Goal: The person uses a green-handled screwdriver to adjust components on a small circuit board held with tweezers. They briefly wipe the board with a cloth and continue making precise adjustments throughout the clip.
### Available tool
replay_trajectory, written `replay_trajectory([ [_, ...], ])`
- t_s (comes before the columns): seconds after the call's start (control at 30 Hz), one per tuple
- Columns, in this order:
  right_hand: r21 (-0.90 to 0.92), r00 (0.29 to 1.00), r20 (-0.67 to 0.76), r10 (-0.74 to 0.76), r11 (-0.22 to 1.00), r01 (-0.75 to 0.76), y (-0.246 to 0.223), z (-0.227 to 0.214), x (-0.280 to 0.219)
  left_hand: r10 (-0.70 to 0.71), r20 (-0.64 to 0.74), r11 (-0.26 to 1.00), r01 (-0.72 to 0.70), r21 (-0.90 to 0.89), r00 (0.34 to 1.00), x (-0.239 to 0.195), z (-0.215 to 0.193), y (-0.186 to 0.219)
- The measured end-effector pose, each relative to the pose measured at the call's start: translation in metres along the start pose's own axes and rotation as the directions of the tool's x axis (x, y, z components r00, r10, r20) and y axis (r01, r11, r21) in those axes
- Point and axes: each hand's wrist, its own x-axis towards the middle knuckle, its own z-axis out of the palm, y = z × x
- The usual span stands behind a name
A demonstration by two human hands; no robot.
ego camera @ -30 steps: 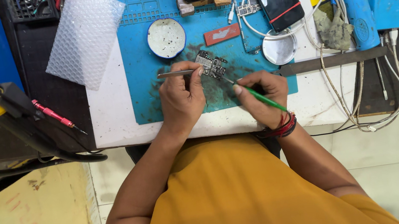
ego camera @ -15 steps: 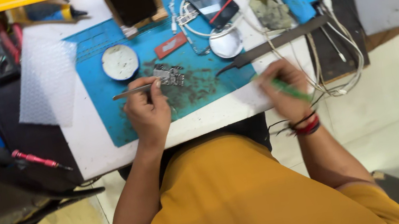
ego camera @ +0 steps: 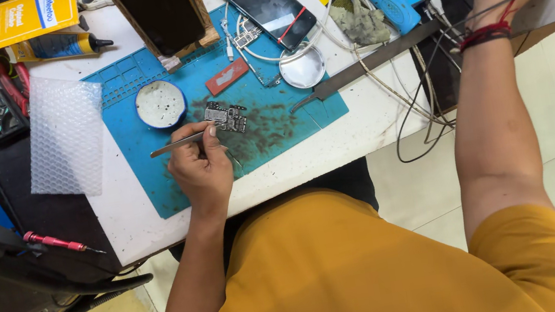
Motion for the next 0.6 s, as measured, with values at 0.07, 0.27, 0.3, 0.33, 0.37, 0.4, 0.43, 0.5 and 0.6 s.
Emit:
replay_trajectory([
  [0.07, 0.033, 1.0, 0.012, -0.008, 0.999, 0.007, 0.013, 0.003, 0.01, 0.003, 0.002, 1.0, -0.003, -0.001, 1.0, -0.001, -0.001, -0.001],
  [0.27, -0.231, 0.995, -0.03, 0.099, 0.967, -0.104, 0.034, 0.012, 0.037, 0.005, 0.005, 1.0, -0.005, -0.023, 1.0, -0.001, 0.001, -0.005],
  [0.3, -0.229, 0.999, 0.044, 0.022, 0.973, -0.011, 0.036, 0.011, 0.038, 0.002, 0.004, 0.999, -0.002, -0.034, 1.0, -0.001, 0.001, -0.006],
  [0.33, -0.221, 0.991, 0.119, -0.055, 0.972, 0.08, 0.034, 0.009, 0.034, 0.003, 0.005, 0.999, -0.002, -0.051, 1.0, -0.002, 0.0, -0.007],
  [0.37, -0.202, 0.971, 0.198, -0.133, 0.964, 0.173, 0.03, 0.009, 0.031, 0.004, 0.001, 0.998, -0.004, -0.069, 1.0, -0.002, 0.0, -0.008],
  [0.4, -0.228, 0.969, 0.2, -0.145, 0.955, 0.19, 0.027, 0.004, 0.025, 0.006, -0.003, 0.996, -0.006, -0.087, 1.0, -0.003, -0.001, -0.009],
  [0.43, -0.253, 0.966, 0.207, -0.157, 0.945, 0.208, 0.023, -0.007, 0.015, -0.001, -0.006, 0.995, 0.0, -0.102, 1.0, -0.004, -0.001, -0.011],
  [0.5, -0.485, 0.888, 0.316, -0.333, 0.748, 0.453, 0.002, -0.031, -0.022, -0.016, -0.01, 0.991, 0.014, -0.134, 1.0, -0.007, -0.002, -0.015],
  [0.6, -0.536, 0.837, 0.225, -0.499, 0.654, 0.534, -0.037, -0.045, -0.093, -0.024, 0.004, 0.988, 0.024, -0.153, 1.0, -0.011, 0.0, -0.023],
])
